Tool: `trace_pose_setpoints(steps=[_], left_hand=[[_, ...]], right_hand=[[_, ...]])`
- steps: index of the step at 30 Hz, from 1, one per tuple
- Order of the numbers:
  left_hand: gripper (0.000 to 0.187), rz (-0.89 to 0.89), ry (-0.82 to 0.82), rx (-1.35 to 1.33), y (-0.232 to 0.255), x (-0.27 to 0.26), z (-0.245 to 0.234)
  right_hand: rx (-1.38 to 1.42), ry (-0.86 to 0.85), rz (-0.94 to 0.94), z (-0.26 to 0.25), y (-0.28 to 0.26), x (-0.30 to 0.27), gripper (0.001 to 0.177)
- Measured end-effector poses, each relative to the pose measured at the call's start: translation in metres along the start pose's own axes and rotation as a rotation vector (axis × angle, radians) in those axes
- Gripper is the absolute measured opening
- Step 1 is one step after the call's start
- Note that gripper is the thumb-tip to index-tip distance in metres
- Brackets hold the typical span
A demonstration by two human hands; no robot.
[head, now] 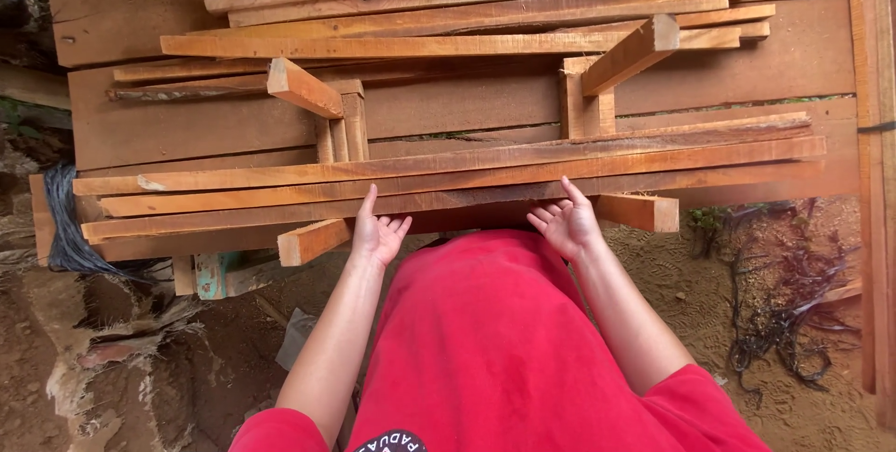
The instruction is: Bundling thin wooden slats together using plastic straps.
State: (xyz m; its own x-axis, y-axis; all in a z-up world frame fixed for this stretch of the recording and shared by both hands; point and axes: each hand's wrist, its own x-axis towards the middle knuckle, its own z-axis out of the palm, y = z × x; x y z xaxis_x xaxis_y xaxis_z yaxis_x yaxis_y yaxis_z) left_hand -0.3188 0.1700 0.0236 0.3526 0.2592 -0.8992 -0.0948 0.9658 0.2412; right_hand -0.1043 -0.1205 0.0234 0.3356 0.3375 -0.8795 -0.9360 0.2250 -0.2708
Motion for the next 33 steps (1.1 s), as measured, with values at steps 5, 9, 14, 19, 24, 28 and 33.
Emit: trace_pose_setpoints(steps=[5, 9, 14, 19, 24, 28, 33], left_hand=[[0.142, -0.018, 0.017, -0.050, 0.010, -0.025, 0.025], [0.141, -0.017, 0.066, -0.092, 0.016, -0.042, 0.059], [0.124, 0.110, 0.217, 0.069, 0.020, 0.062, 0.054], [0.102, 0.207, 0.339, 0.293, 0.028, 0.111, 0.056], [0.099, 0.205, 0.338, 0.405, 0.034, 0.091, 0.070], [0.097, 0.267, 0.323, 0.508, 0.029, 0.062, 0.068], [0.031, 0.351, 0.187, 1.502, 0.029, 0.026, 0.059]], right_hand=[[0.113, 0.043, 0.004, 0.042, -0.014, -0.014, 0.132], [0.160, 0.102, 0.009, 0.026, -0.017, 0.015, 0.140], [0.198, 0.110, -0.026, 0.077, -0.061, 0.055, 0.139], [0.060, 0.103, 0.001, 0.084, -0.074, 0.074, 0.138], [-0.008, 0.077, 0.053, 0.096, -0.080, 0.066, 0.132], [-0.102, 0.079, 0.013, 0.092, -0.062, 0.051, 0.136], [-1.436, 0.029, -0.318, 0.068, -0.015, 0.036, 0.051]])
